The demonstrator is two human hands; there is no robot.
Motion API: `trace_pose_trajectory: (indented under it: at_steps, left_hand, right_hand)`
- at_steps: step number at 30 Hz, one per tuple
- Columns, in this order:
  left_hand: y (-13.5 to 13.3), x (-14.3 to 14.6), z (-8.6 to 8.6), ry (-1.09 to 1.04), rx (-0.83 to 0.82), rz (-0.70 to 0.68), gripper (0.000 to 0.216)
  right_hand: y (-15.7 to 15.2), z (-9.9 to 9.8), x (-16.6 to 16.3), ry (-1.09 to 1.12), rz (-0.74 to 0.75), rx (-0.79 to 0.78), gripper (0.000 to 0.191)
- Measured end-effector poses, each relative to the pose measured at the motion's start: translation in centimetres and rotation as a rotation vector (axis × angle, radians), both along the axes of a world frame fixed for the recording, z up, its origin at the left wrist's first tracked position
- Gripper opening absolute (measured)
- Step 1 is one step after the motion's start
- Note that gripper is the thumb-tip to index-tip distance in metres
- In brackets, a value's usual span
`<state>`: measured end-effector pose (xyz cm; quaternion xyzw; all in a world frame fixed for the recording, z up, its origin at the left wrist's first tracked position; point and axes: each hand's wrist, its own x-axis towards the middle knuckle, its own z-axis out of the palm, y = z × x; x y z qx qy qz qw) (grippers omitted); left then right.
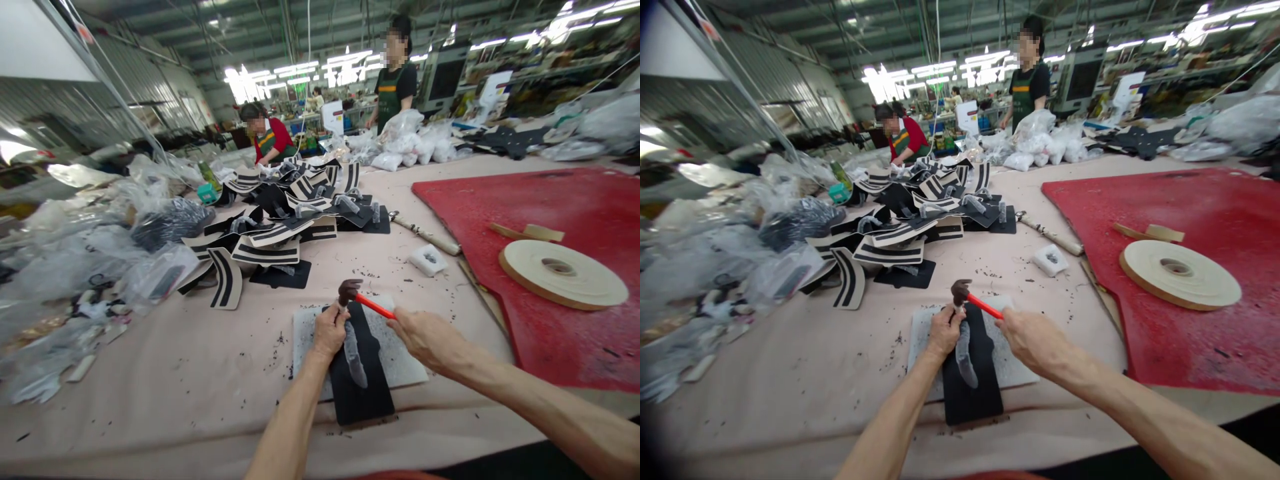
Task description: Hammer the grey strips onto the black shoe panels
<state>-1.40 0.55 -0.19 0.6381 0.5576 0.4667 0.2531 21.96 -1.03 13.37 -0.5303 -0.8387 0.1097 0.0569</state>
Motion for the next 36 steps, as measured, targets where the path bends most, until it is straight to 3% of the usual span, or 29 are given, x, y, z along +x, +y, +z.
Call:
trace_pose_trajectory:
  at_steps: [2,4,7,9,12,15,21,24,27,31,33,36]
  left_hand:
    - [0.0,0.0,-0.1,0.011,0.001,-0.004,0.013]
    - [0.0,0.0,-0.1,-0.003,-0.002,-0.005,0.012]
    - [0.0,0.0,-0.1,-0.038,-0.008,0.002,0.011]
    - [0.0,0.0,-0.1,-0.026,-0.017,0.010,0.011]
    - [0.0,0.0,-0.1,0.020,-0.035,0.009,0.012]
    - [0.0,-0.1,-0.2,0.007,-0.028,-0.002,0.011]
    - [0.1,-0.1,-0.5,-0.070,-0.004,-0.001,0.014]
    - [0.1,-0.1,-0.5,-0.083,-0.010,0.001,0.013]
    - [0.0,-0.1,-0.3,-0.081,-0.017,0.007,0.011]
    - [-0.1,-0.2,0.0,-0.101,-0.054,0.046,0.009]
    - [0.1,-0.2,0.0,-0.158,-0.090,0.113,0.012]
    - [0.6,-0.3,-0.3,-0.412,-0.145,0.269,0.024]
  right_hand:
    - [0.5,2.5,-0.1,0.044,0.000,0.078,0.029]
    - [0.5,5.0,-0.4,0.237,-0.105,0.279,0.034]
    - [-0.2,5.8,-1.3,0.497,-0.286,0.497,0.040]
    - [-0.9,3.9,-1.6,0.473,-0.238,0.426,0.041]
    - [-1.4,-0.1,-0.7,0.202,-0.061,0.111,0.034]
    - [-1.0,-2.4,1.6,-0.005,-0.083,-0.092,0.029]
    - [0.2,-7.1,7.4,0.012,-0.334,-0.217,0.041]
    - [0.1,-9.1,7.4,-0.043,-0.396,-0.070,0.030]
    - [-0.7,-9.0,3.3,0.092,-0.180,0.162,0.030]
    - [-2.2,-8.7,-4.5,0.328,0.321,0.111,0.049]
    - [-2.7,-9.4,-6.9,0.297,0.426,0.089,0.046]
    - [-2.8,-10.6,-8.0,0.191,0.432,0.123,0.033]
